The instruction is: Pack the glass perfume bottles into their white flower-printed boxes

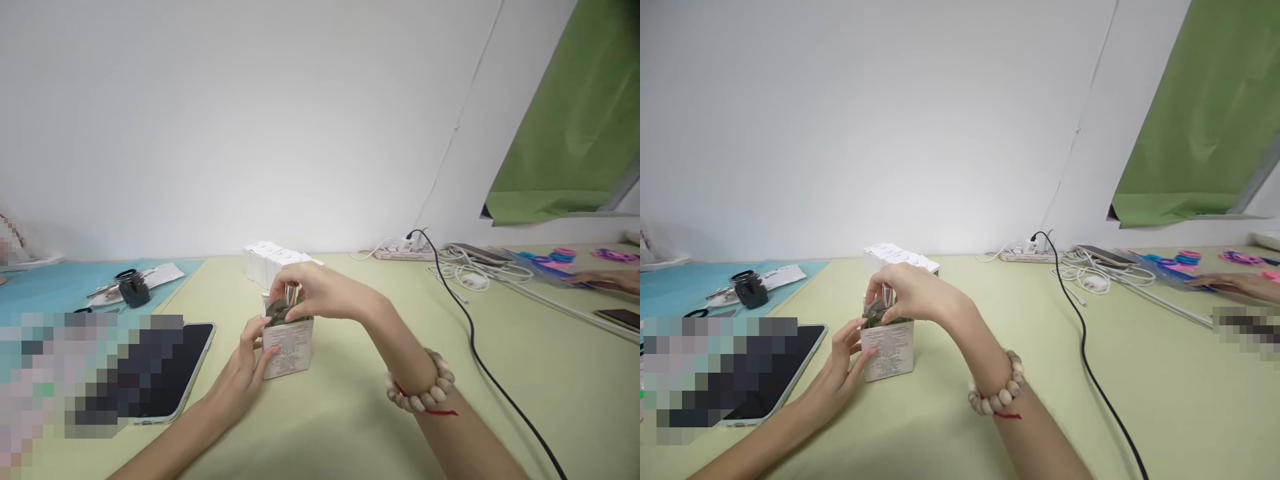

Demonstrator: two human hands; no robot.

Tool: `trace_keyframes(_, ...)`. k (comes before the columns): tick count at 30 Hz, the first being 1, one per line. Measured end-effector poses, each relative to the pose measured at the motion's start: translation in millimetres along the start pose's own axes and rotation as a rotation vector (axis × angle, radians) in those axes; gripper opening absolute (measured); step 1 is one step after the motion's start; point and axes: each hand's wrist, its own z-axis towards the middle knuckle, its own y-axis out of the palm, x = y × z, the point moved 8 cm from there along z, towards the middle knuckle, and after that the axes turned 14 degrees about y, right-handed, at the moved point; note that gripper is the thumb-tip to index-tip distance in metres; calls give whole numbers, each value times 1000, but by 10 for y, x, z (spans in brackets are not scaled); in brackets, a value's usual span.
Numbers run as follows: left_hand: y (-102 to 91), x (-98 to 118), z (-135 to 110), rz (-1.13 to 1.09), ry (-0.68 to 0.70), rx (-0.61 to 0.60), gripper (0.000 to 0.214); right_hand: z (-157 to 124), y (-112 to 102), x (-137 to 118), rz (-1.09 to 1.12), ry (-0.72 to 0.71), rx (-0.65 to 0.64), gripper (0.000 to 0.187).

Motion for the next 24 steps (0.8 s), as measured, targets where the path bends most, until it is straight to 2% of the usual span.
trace_keyframes(4,17,-67,-13,-32,-56,-12,42,95,157,60,85,40,-102,15)
trace_keyframes(7,12,-75,-12,-27,-48,-11,41,108,157,80,151,61,-125,16)
trace_keyframes(9,10,-84,-15,-26,-56,-14,44,77,73,68,141,34,-88,15)
trace_keyframes(11,12,-109,-23,-31,-92,-23,47,24,-69,73,70,17,11,12)
trace_keyframes(14,-2,-122,-21,-19,-127,-24,48,-64,-254,143,-68,76,141,11)
trace_keyframes(19,-64,-59,35,71,-81,-25,41,-85,-188,324,-153,237,51,14)
trace_keyframes(24,-128,-19,94,93,-48,-57,38,5,-176,434,-229,285,183,29)
